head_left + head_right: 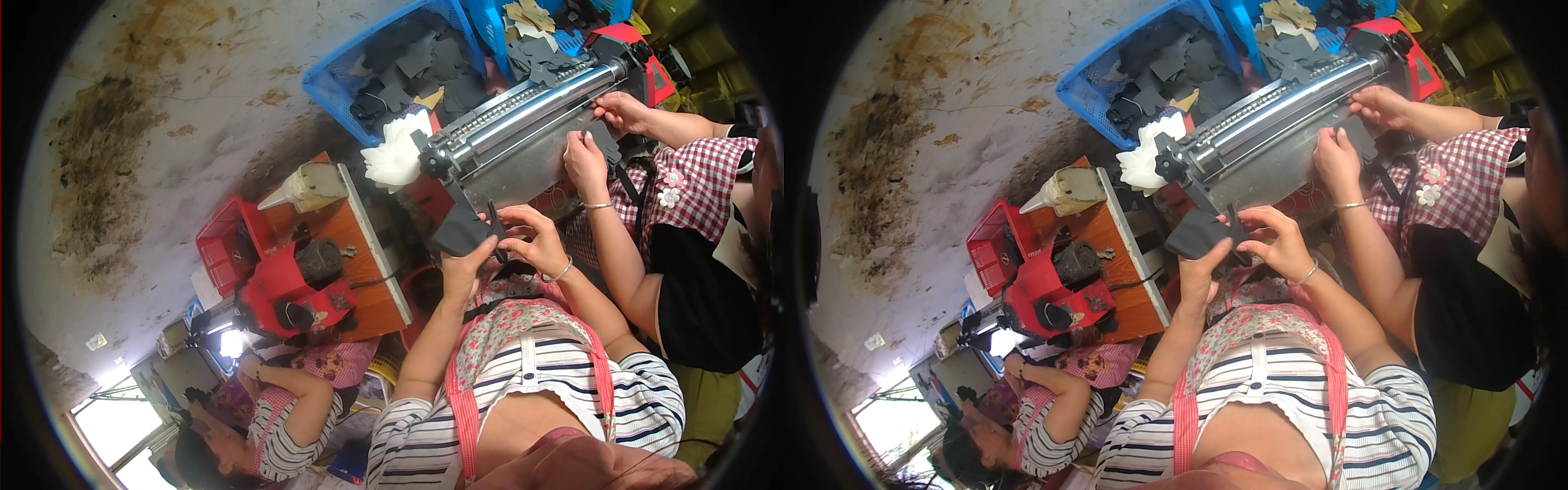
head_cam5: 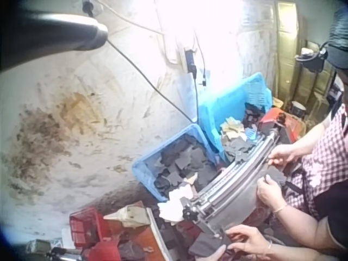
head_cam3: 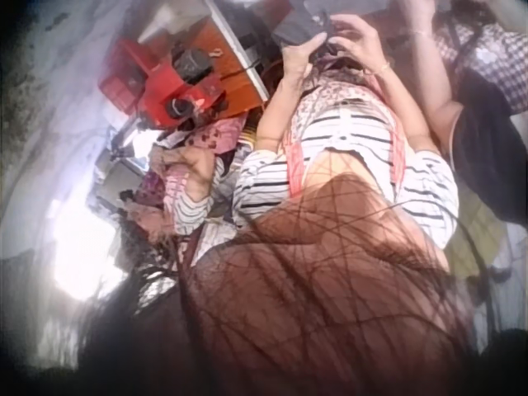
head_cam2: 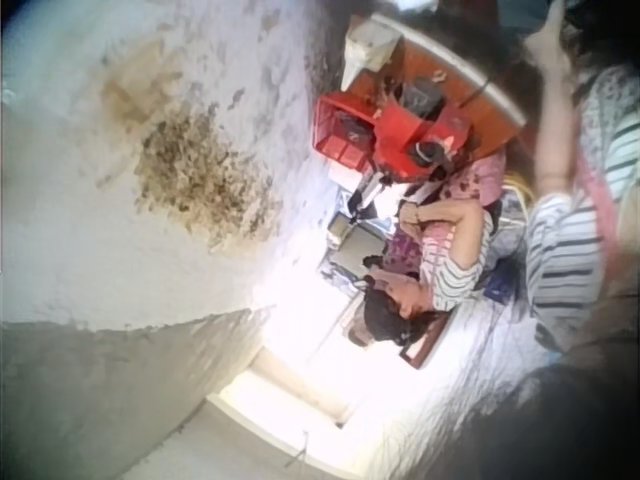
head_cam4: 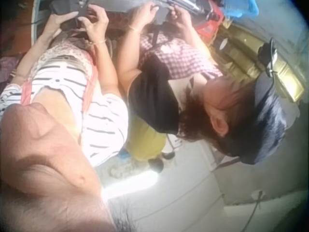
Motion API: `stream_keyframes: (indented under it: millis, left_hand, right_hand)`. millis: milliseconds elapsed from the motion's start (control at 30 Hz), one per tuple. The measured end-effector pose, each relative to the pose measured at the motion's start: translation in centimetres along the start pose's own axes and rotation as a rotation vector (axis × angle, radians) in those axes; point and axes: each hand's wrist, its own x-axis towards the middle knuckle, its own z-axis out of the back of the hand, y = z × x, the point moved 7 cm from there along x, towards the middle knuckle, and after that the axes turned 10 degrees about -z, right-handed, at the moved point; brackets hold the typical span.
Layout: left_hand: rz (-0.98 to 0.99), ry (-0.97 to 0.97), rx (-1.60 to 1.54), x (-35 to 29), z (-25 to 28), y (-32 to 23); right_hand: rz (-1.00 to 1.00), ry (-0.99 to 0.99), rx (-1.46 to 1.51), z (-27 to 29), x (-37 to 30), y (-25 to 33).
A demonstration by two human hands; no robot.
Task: The person feeds cut fabric pieces through a roller machine, folds and stacks the processed pieces by hand, and sorts bundled pieces from a basket.
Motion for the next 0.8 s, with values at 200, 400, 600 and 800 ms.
stream_keyframes:
  millis: [200,400,600,800]
  left_hand:
    - [0.109,0.018,-0.056,0.4,0.1,0.3]
    - [0.143,0.007,-0.056,-1.0,-0.8,1.2]
    - [0.052,-0.071,-0.033,-1.0,0.3,0.9]
    - [-0.017,0.021,0.181,-1.0,-0.4,0.6]
  right_hand:
    - [0.086,-0.045,-0.085,0.1,-0.5,-1.1]
    - [-0.308,-0.068,0.602,0.7,0.4,-3.5]
    - [0.350,-0.078,-0.499,1.1,-1.1,4.2]
    - [0.183,0.028,-0.342,0.5,-1.3,2.4]
